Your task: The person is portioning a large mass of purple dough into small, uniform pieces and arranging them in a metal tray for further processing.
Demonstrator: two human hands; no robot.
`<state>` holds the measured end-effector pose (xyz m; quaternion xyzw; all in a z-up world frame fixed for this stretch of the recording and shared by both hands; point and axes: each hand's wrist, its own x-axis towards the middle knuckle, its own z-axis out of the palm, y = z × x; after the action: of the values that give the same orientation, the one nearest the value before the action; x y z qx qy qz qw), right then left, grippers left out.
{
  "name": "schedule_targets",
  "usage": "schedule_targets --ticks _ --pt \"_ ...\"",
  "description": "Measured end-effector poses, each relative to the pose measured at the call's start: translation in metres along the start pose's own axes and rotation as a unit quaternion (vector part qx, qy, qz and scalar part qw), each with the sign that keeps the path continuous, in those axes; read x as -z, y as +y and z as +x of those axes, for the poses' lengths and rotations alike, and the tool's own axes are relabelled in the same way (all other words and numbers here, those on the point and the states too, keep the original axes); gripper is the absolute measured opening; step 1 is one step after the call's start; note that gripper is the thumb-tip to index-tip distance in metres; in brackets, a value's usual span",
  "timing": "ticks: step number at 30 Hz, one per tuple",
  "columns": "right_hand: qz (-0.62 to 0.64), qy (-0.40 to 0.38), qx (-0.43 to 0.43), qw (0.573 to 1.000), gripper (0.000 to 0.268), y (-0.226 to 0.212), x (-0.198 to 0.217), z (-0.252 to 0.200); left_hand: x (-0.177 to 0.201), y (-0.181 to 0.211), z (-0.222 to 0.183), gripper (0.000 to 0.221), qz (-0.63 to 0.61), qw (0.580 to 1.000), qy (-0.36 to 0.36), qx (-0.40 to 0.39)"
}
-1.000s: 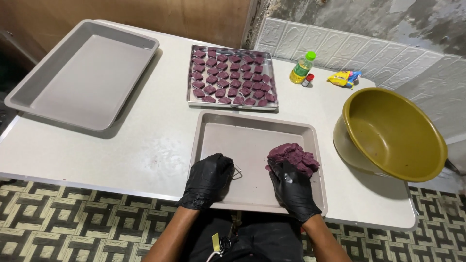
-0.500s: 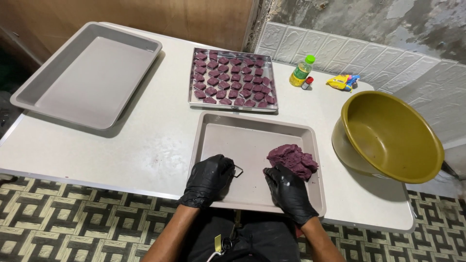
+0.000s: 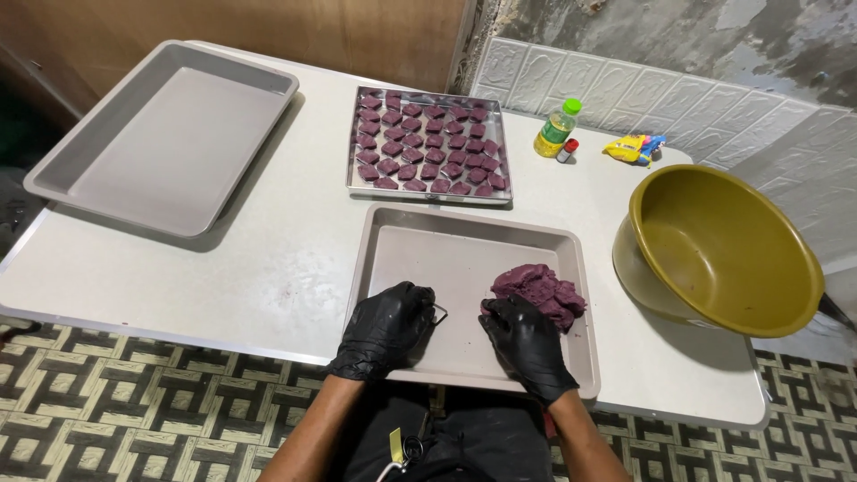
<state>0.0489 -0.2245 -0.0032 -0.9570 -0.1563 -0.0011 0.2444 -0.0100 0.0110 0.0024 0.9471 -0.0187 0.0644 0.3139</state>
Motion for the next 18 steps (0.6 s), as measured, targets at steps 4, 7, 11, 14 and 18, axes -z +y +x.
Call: schedule_targets --ticks 4,7,11,14,18 --pt "-0.083 0.076 0.083 0.99 0.009 0.012 -0.003 0.003 0.002 0.001 0.0 0.016 0.003 1.0 -0.007 0.003" --pt "-0.07 0.037 0.025 0.997 0.013 0.01 0.014 -0.001 0.005 0.003 -0.001 0.017 0.002 1.0 -0.018 0.005" --pt "0.005 -0.021 -0.06 0.998 0.028 -0.002 0.033 -0.009 0.021 0.016 -0.003 0.028 -0.008 0.998 -0.062 -0.001" --pt "0.019 0.004 -0.03 0.999 0.025 -0.007 0.024 -0.004 0.01 0.003 0.001 0.045 -0.009 0.996 -0.091 0.0" --pt "-0.073 0.029 0.053 0.995 0.015 -0.002 0.004 -0.004 0.003 0.0 0.002 0.037 0.01 0.994 -0.105 0.005"
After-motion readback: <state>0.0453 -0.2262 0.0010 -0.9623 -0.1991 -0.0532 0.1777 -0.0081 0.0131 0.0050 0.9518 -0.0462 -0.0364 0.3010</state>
